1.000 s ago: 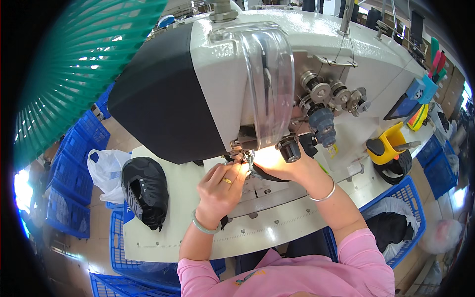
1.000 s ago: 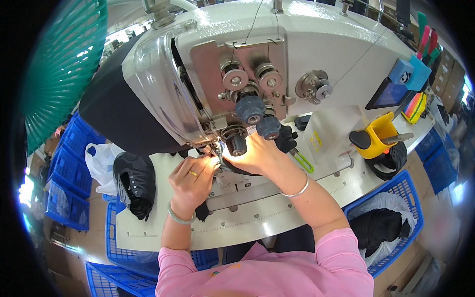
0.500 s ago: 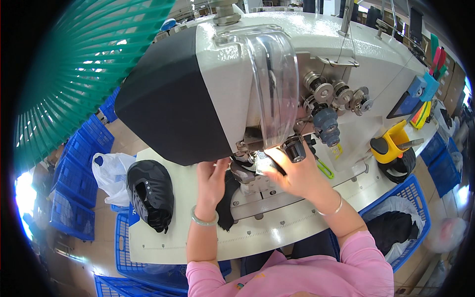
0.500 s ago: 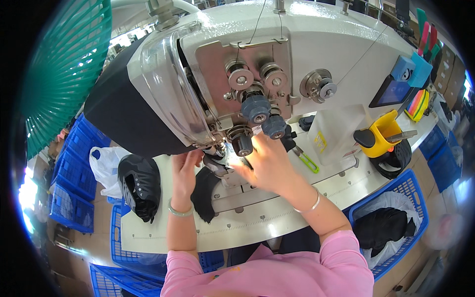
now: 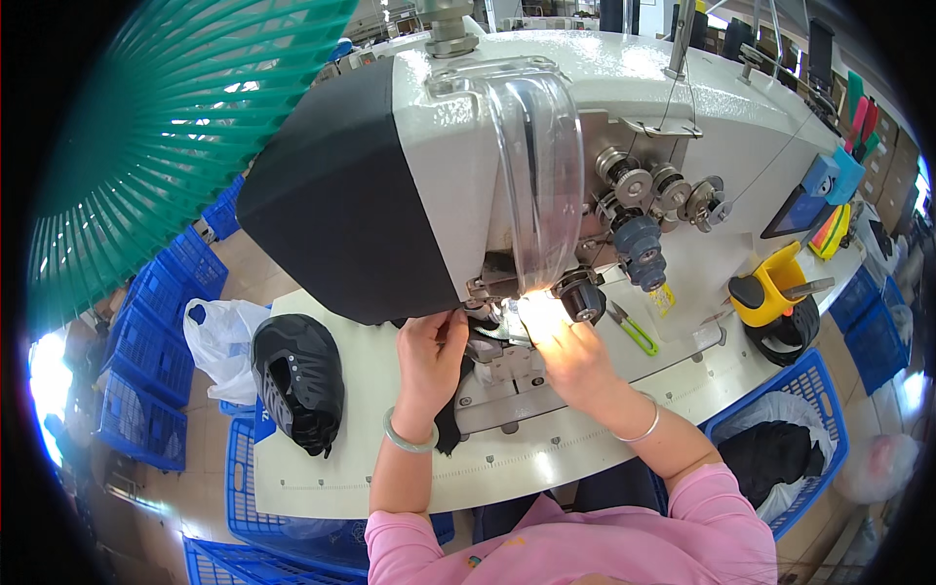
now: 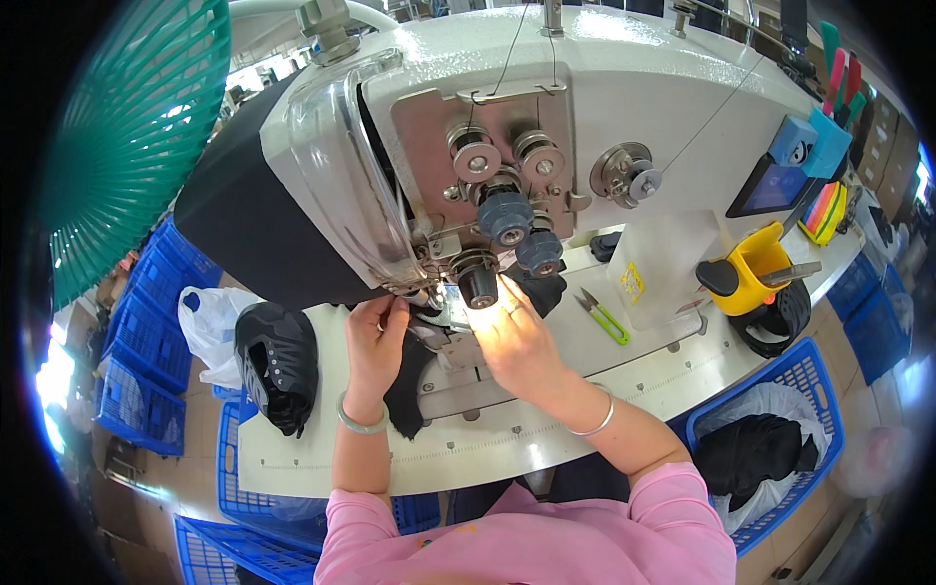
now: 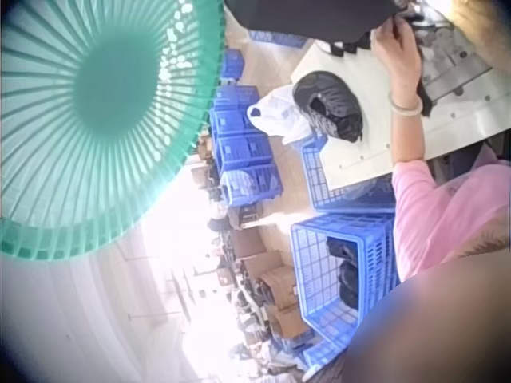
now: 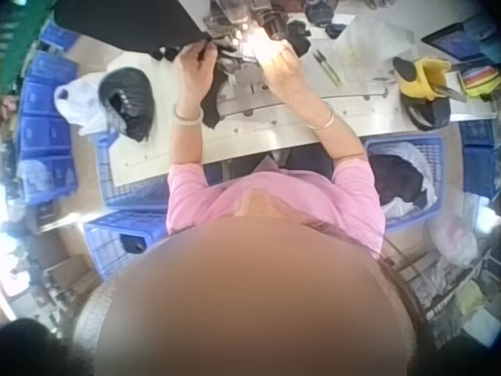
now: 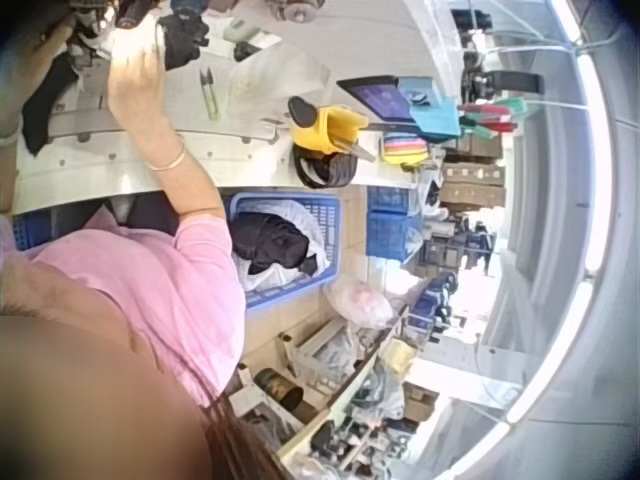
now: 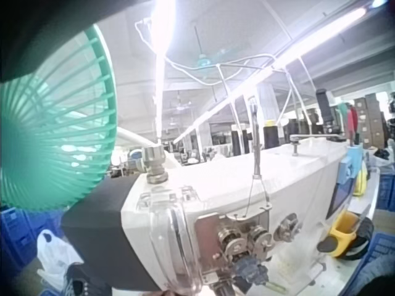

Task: The recorder is using a heavy-duty industrial sewing machine to stitch together black shoe components.

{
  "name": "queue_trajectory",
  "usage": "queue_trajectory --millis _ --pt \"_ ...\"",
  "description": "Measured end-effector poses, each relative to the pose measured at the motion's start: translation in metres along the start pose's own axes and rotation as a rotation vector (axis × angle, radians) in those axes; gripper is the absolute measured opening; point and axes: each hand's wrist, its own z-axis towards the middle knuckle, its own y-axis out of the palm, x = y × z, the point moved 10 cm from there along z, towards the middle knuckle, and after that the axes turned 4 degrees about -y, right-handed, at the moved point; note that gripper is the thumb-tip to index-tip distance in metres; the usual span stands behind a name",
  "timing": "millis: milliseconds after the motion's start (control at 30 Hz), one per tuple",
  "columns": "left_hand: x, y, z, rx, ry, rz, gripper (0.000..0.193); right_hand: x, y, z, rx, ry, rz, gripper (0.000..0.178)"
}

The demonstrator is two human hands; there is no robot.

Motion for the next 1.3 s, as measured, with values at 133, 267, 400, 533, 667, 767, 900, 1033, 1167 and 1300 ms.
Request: queue_trajectory --millis 133,267,400,533,667,767,900,1033,1167,1300 --pt "-0.001 0.001 0.001 0.002 -0.040 0.001 0.022 0.004 0.002 0.000 0.032 0.016 0.014 0.033" --pt "0.002 0.000 0.002 0.050 -0.032 0.008 0.022 0.010 0.004 0.000 0.046 0.026 -0.014 0.058" --pt "-0.003 -0.001 0.001 0.088 0.010 -0.019 0.023 0.020 0.006 0.005 0.059 0.053 0.102 0.031" --pt "-0.013 0.002 0.003 0.055 -0.003 0.042 0.008 0.021 0.007 0.012 0.017 0.040 0.080 0.026" --pt "-0.028 0.002 0.006 0.062 -0.060 0.056 0.008 0.027 0.011 0.015 0.011 0.015 0.079 0.021" --pt "-0.047 0.006 0.007 0.031 -0.148 0.047 0.008 0.025 0.010 0.014 0.011 -0.019 0.016 0.016" --pt "-0.051 0.008 0.010 0.067 -0.062 -0.156 0.015 0.024 0.001 0.017 0.038 -0.037 -0.002 0.013" --pt "-0.078 0.036 0.018 -0.040 -0.429 -0.568 0.025 0.051 0.011 0.010 -0.048 0.057 -0.156 0.012" --pt "-0.129 0.022 0.037 0.241 0.266 0.357 0.039 0.060 0.007 0.034 0.216 0.143 -0.092 0.029" --pt "-0.067 -0.029 0.058 0.298 0.324 1.182 0.039 0.067 0.007 0.025 -0.118 0.227 -0.261 0.036"
